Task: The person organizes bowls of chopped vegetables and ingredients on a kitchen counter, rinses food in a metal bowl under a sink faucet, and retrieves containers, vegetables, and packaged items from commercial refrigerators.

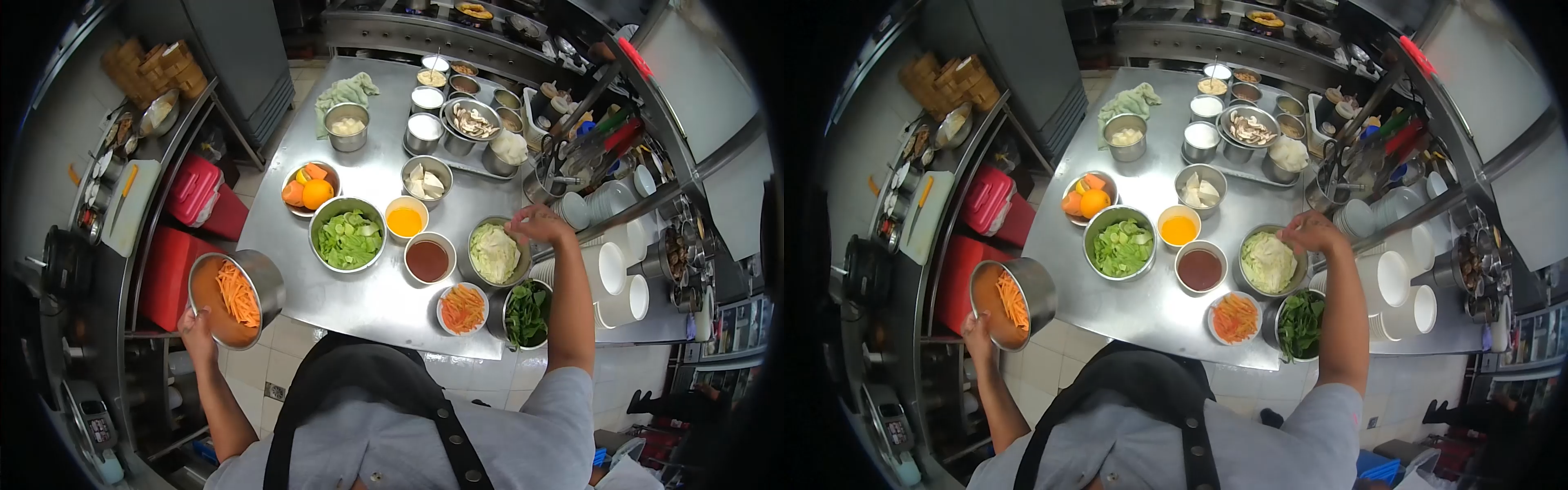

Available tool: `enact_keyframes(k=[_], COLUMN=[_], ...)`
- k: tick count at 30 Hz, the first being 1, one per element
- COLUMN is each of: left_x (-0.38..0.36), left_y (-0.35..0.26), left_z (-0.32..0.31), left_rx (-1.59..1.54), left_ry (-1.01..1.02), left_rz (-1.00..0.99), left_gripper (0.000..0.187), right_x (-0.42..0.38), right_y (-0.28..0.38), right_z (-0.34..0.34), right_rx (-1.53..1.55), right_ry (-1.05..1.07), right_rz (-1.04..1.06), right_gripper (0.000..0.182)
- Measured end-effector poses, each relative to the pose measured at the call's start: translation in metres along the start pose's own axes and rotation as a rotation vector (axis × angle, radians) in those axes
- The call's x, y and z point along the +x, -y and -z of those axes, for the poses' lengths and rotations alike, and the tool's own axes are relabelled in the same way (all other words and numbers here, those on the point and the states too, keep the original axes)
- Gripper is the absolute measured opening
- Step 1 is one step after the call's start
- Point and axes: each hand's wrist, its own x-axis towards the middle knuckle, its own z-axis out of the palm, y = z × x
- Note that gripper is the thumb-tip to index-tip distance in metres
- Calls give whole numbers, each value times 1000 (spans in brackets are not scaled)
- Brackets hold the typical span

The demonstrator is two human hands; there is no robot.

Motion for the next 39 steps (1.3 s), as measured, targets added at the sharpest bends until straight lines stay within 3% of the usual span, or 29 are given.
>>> enact_keyframes(k=[2,3,6,7,10,13,16,19,21,25,29,32,36,39], left_x=[6,8,12,11,11,8,4,6,12,44,64,80,85,89], left_y=[3,4,3,3,8,28,28,23,24,16,-12,-10,-43,-50], left_z=[-3,-4,-4,-4,2,20,22,21,24,14,-22,-44,-93,-146], left_rx=[-56,-42,-12,-6,11,75,54,-41,-54,-59,-179,-227,-241,-277], left_ry=[26,30,22,15,6,2,-17,-18,3,141,228,315,412,502], left_rz=[17,29,39,29,32,19,40,75,66,0,21,35,-4,-24], left_gripper=[13,12,11,11,11,10,8,7,7,7,8,8,8,13], right_x=[17,8,49,63,117,128,112,78,59,-34,-76,-81,-65,-43], right_y=[-12,14,16,24,37,82,102,101,81,101,80,50,38,24], right_z=[-2,4,7,13,40,57,52,4,-45,-109,-133,-142,-152,-160], right_rx=[27,242,578,622,689,745,658,523,204,-291,-355,-368,-237,-233], right_ry=[-73,-103,-114,-130,-101,-549,-536,-573,-636,-489,-384,-380,-394,-559], right_rz=[2,-90,-57,-63,241,115,27,132,284,-174,-204,-89,-46,110], right_gripper=[34,35,39,29,19,21,26,24,31,40,41,42,19,20])
